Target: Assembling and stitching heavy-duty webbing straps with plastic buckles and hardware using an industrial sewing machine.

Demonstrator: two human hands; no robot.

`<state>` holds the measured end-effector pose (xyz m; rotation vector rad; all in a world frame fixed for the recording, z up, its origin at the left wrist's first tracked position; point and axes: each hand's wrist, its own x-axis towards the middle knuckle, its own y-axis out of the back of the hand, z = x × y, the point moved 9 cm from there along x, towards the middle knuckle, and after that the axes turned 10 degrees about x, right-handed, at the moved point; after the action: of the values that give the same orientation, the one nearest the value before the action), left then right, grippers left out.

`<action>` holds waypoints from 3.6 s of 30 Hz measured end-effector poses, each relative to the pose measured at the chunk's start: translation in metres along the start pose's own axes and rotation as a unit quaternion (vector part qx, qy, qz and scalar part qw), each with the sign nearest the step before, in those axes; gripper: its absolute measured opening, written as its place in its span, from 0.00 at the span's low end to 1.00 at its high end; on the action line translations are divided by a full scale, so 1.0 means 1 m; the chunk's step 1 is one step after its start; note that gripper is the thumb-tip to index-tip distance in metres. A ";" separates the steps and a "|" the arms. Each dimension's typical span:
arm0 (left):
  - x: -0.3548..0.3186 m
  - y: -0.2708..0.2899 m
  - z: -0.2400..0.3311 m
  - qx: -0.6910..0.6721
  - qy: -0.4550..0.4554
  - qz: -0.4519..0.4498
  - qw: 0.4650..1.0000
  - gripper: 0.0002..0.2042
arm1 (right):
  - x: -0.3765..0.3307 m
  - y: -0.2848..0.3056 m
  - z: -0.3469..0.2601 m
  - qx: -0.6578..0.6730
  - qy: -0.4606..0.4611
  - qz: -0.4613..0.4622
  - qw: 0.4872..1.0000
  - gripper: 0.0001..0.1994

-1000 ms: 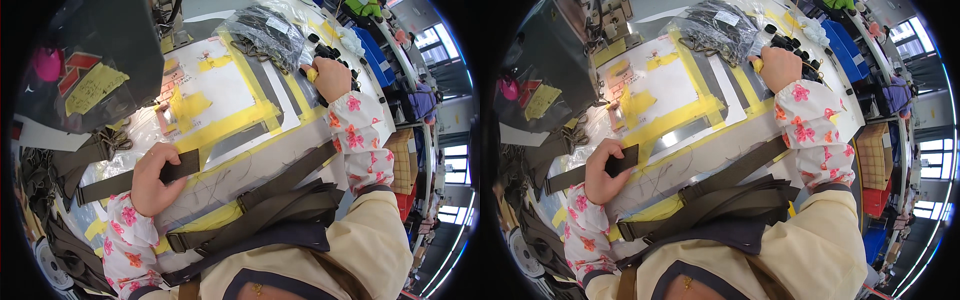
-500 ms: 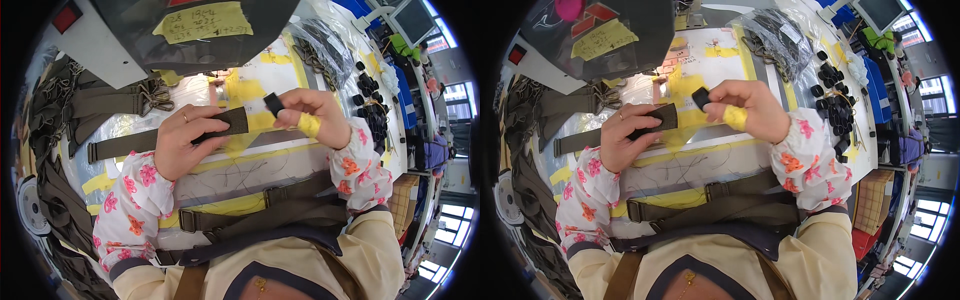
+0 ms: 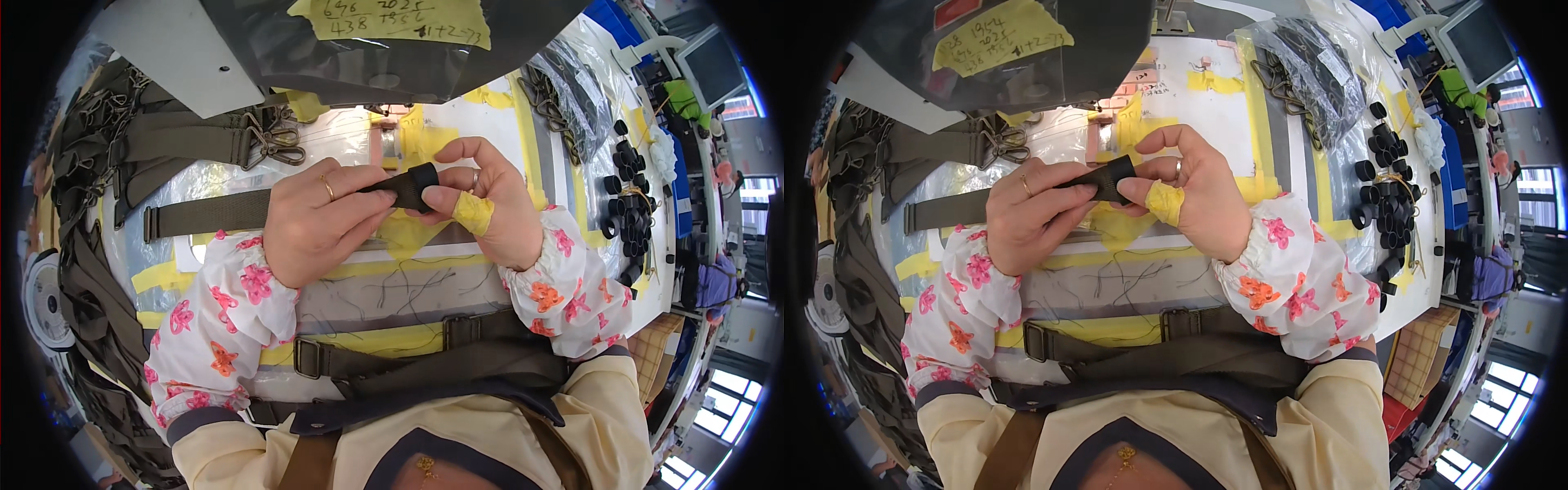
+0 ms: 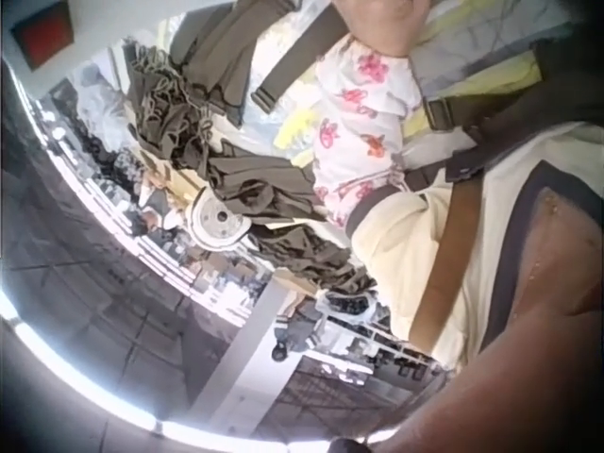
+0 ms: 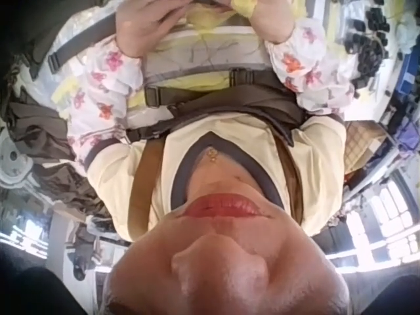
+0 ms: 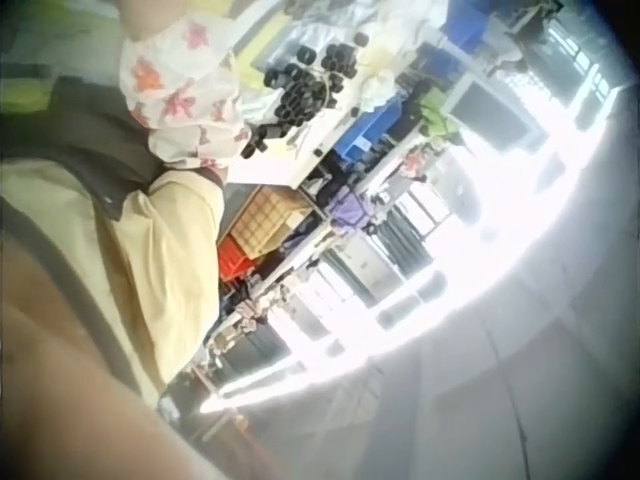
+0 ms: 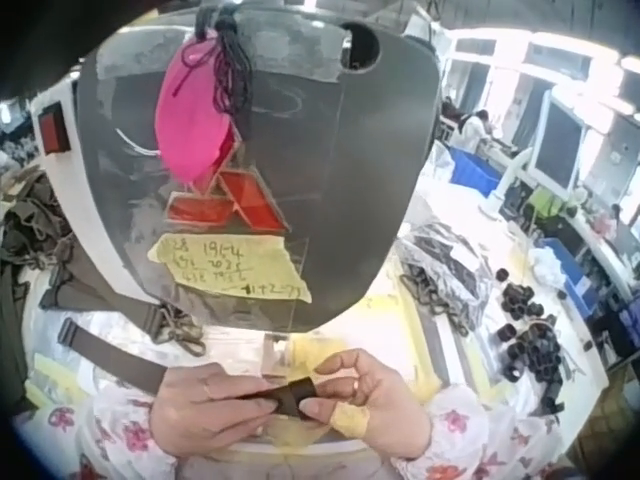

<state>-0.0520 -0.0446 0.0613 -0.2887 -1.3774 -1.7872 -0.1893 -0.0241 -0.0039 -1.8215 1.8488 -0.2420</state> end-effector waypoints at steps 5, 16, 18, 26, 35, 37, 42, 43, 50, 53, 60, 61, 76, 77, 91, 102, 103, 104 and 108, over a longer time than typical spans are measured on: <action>-0.005 -0.007 0.006 0.000 -0.026 0.003 1.000 0.12 | -0.002 -0.014 0.009 -0.061 -0.035 -0.008 0.998 0.11; -0.007 -0.025 -0.022 -0.191 0.135 -0.132 0.963 0.18 | -0.007 -0.018 0.018 -0.045 -0.084 -0.045 0.994 0.09; -0.011 -0.030 -0.025 -0.196 0.164 -0.127 0.958 0.16 | -0.006 -0.022 0.021 -0.089 -0.098 -0.052 0.990 0.09; -0.010 -0.017 -0.026 -0.119 0.126 -0.201 0.964 0.09 | -0.017 -0.021 0.002 -0.271 -0.017 -0.079 0.959 0.09; -0.054 0.121 -0.043 0.440 -0.011 -0.074 0.895 0.15 | -0.047 -0.042 -0.047 -0.575 0.422 -0.216 0.666 0.19; -0.048 0.114 -0.042 0.453 0.018 -0.132 0.881 0.18 | -0.043 -0.050 -0.043 -0.601 0.444 -0.214 0.629 0.22; 0.002 0.017 0.016 0.144 0.003 -0.214 0.966 0.21 | -0.051 -0.059 -0.051 -0.619 0.501 -0.195 0.572 0.21; 0.007 0.004 0.020 0.145 0.002 -0.212 0.967 0.21 | -0.053 -0.061 -0.051 -0.609 0.511 -0.191 0.576 0.21; 0.004 -0.030 0.000 -0.097 0.105 -0.219 0.965 0.12 | 0.010 0.035 -0.097 -0.769 0.332 0.043 0.544 0.14; -0.004 -0.033 -0.008 -0.069 0.129 -0.194 0.970 0.09 | 0.050 0.067 -0.108 -0.819 0.240 0.099 0.512 0.08; -0.004 -0.033 -0.020 -0.073 0.165 -0.180 0.967 0.08 | 0.080 0.095 -0.120 -0.799 0.129 0.200 0.551 0.09; -0.003 -0.033 -0.021 -0.086 0.173 -0.170 0.966 0.09 | 0.081 0.092 -0.119 -0.772 0.153 0.142 0.600 0.10; -0.007 -0.038 -0.036 -0.178 0.223 -0.207 0.936 0.11 | 0.088 0.079 -0.114 -0.808 0.048 0.038 0.586 0.06; -0.008 -0.038 -0.037 -0.178 0.224 -0.206 0.936 0.11 | 0.075 0.057 -0.119 -0.769 0.126 0.002 0.627 0.04; 0.005 -0.003 -0.033 -0.070 0.187 -0.054 0.978 0.06 | 0.022 -0.019 0.000 -0.305 0.080 -0.088 0.945 0.10; -0.002 -0.040 -0.030 -0.031 0.218 -0.302 0.927 0.06 | 0.008 -0.042 -0.013 -0.577 0.245 -0.038 0.778 0.17; 0.000 -0.038 -0.028 -0.062 0.244 -0.300 0.920 0.07 | 0.006 -0.050 -0.011 -0.602 0.273 -0.062 0.748 0.17; 0.001 -0.038 -0.028 -0.064 0.240 -0.303 0.920 0.07 | 0.003 -0.057 -0.009 -0.625 0.299 -0.088 0.716 0.18; -0.005 -0.043 -0.033 -0.127 0.279 -0.349 0.885 0.10 | -0.003 -0.059 -0.012 -0.610 0.334 -0.060 0.716 0.23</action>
<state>-0.0704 -0.0695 0.0161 0.6373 -0.8619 -2.3815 -0.1437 -0.0283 0.0349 -3.0078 2.7194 0.5179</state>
